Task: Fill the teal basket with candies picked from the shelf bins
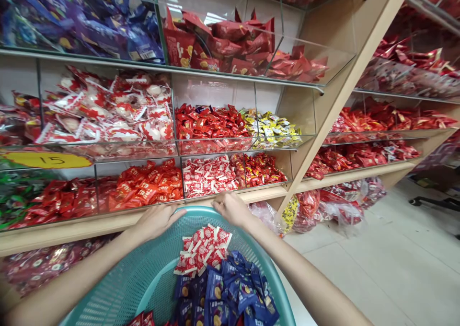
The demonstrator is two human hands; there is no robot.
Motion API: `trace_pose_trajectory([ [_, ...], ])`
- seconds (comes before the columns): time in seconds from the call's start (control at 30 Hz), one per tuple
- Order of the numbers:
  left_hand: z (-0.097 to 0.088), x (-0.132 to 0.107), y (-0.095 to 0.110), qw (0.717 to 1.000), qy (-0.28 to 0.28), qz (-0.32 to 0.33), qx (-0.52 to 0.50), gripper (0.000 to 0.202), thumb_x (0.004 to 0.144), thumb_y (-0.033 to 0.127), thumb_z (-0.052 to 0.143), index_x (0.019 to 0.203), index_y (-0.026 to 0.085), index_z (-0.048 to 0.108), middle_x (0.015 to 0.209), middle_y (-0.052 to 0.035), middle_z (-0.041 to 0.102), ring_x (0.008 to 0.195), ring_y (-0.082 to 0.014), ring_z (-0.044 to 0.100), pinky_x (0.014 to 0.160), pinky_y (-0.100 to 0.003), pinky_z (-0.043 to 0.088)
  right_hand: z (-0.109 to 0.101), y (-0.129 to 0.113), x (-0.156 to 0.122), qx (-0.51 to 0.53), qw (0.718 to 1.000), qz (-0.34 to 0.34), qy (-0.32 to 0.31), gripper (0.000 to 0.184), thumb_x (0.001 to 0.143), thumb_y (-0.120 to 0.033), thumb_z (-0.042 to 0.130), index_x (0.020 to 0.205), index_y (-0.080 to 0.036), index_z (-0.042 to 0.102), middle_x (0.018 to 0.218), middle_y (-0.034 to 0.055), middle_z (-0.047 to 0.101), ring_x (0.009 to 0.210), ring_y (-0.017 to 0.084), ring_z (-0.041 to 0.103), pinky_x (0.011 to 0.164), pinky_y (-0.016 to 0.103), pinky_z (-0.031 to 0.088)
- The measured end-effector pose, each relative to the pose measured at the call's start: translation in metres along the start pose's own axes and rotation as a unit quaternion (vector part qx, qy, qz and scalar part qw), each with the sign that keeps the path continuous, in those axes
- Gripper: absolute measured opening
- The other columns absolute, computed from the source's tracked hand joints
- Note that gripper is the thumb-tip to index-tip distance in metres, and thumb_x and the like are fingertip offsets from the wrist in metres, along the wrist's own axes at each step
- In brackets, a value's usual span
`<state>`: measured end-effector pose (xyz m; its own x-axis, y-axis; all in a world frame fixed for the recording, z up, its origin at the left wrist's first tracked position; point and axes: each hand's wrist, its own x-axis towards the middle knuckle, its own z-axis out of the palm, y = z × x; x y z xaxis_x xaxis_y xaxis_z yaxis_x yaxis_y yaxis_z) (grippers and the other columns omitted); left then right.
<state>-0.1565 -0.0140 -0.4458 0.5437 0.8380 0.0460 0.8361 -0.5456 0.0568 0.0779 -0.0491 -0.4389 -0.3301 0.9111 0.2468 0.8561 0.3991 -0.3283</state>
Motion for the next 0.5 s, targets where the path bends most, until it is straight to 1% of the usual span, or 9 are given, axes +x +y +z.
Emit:
trace_pose_trajectory([
  [0.07,0.002,0.001,-0.006,1.000,-0.017,0.010,-0.007,0.059,0.087,0.054,0.018,0.086,0.016,0.063,0.086,-0.0127,0.066,0.082,-0.0257,0.062,0.071,-0.033,0.043,-0.009,0.011,0.020,0.027,0.997,0.005,0.066,0.030,0.085,-0.027,0.041,0.071,-0.016,0.064,0.073,0.0045,0.061,0.068,0.013,0.053,0.067,0.024,0.037],
  [0.13,0.001,0.001,-0.011,0.999,-0.031,0.023,-0.014,0.060,0.086,0.056,0.017,0.082,0.017,0.063,0.082,-0.0118,0.066,0.079,-0.0254,0.063,0.069,-0.033,0.043,-0.014,0.024,0.041,0.041,0.987,0.037,0.148,0.024,0.082,-0.027,0.044,0.073,-0.016,0.064,0.078,0.0052,0.063,0.072,0.014,0.055,0.069,0.024,0.038],
  [0.17,0.000,0.002,-0.012,0.999,-0.032,0.029,-0.017,0.061,0.086,0.056,0.016,0.081,0.017,0.063,0.081,-0.0115,0.066,0.078,-0.0251,0.063,0.068,-0.032,0.043,-0.014,0.032,0.052,0.049,0.980,0.068,0.180,0.022,0.080,-0.027,0.046,0.074,-0.016,0.065,0.078,0.0052,0.064,0.071,0.014,0.055,0.068,0.024,0.038],
  [0.23,0.000,0.001,-0.013,0.999,-0.024,0.033,-0.018,0.061,0.086,0.056,0.015,0.081,0.017,0.062,0.081,-0.0112,0.066,0.078,-0.0247,0.063,0.068,-0.032,0.043,-0.010,0.046,0.070,0.080,0.956,0.176,0.223,0.022,0.077,-0.030,0.048,0.069,-0.016,0.064,0.069,0.0048,0.063,0.065,0.015,0.055,0.064,0.024,0.038],
  [0.3,0.001,0.000,-0.013,0.999,-0.017,0.033,-0.017,0.061,0.086,0.056,0.014,0.083,0.017,0.062,0.081,-0.0112,0.066,0.078,-0.0249,0.062,0.067,-0.032,0.043,-0.003,0.058,0.083,0.105,0.923,0.281,0.241,0.026,0.074,-0.034,0.049,0.060,-0.016,0.061,0.059,0.0049,0.061,0.060,0.016,0.053,0.059,0.025,0.037],
  [0.33,0.002,0.000,-0.013,0.999,-0.016,0.032,-0.015,0.062,0.086,0.056,0.014,0.083,0.018,0.062,0.081,-0.0113,0.066,0.078,-0.0252,0.062,0.067,-0.032,0.043,0.001,0.063,0.088,0.115,0.910,0.313,0.245,0.027,0.073,-0.036,0.050,0.057,-0.016,0.060,0.056,0.0052,0.060,0.058,0.016,0.053,0.058,0.025,0.037],
  [0.4,0.003,0.000,-0.012,0.999,-0.018,0.029,-0.012,0.062,0.086,0.057,0.014,0.083,0.018,0.062,0.082,-0.0114,0.066,0.078,-0.0256,0.062,0.067,-0.033,0.043,0.008,0.069,0.095,0.134,0.899,0.334,0.249,0.027,0.071,-0.038,0.051,0.056,-0.016,0.059,0.054,0.0063,0.059,0.058,0.017,0.053,0.057,0.025,0.038],
  [0.5,0.005,0.002,-0.011,1.000,-0.024,0.019,0.004,0.062,0.086,0.057,0.015,0.084,0.018,0.062,0.084,-0.0110,0.066,0.079,-0.0258,0.062,0.067,-0.033,0.043,0.015,0.072,0.102,0.165,0.897,0.327,0.246,0.024,0.070,-0.037,0.051,0.059,-0.017,0.059,0.054,0.0064,0.060,0.057,0.017,0.054,0.057,0.026,0.040],
])
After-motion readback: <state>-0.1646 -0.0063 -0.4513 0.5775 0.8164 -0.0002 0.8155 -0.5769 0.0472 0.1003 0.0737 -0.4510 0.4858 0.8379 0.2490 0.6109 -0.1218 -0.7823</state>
